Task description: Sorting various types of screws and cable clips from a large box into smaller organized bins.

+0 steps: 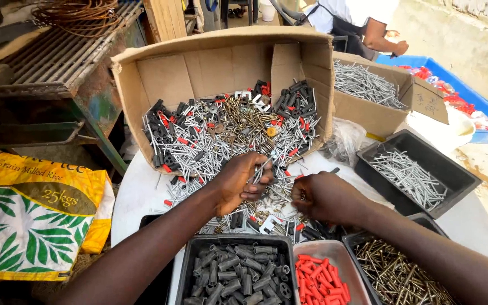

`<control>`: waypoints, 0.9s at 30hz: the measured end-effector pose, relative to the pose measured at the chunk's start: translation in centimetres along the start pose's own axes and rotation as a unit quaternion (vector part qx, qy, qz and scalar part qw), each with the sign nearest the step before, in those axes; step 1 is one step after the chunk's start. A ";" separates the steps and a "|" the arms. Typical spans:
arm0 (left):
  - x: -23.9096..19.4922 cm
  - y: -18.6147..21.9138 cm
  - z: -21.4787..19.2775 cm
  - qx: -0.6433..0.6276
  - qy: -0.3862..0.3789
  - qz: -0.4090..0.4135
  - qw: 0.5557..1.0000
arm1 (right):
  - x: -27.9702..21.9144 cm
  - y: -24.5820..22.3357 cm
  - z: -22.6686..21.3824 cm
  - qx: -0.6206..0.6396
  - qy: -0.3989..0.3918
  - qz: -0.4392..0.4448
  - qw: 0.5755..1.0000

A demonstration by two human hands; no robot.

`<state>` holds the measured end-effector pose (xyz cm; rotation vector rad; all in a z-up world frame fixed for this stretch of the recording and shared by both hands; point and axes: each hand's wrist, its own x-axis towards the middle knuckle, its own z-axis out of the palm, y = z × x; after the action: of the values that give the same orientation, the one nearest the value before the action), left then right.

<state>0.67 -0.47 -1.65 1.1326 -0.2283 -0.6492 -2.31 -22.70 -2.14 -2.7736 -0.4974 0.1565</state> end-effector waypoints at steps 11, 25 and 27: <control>-1.9 1.7 2.0 0.238 0.030 0.074 0.968 | -1.3 -1.2 -2.4 0.201 0.012 0.039 0.979; 7.9 -2.5 1.3 0.796 0.037 0.168 0.580 | -0.8 0.5 -4.7 0.731 0.064 0.024 0.679; 8.8 -3.4 1.0 0.804 0.028 0.159 0.573 | -0.6 -0.2 -4.1 0.705 0.072 -0.008 0.705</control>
<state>5.95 -7.34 -5.57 2.7711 -1.0899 0.1566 -2.28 -23.90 1.84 -1.2287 -0.1723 0.1927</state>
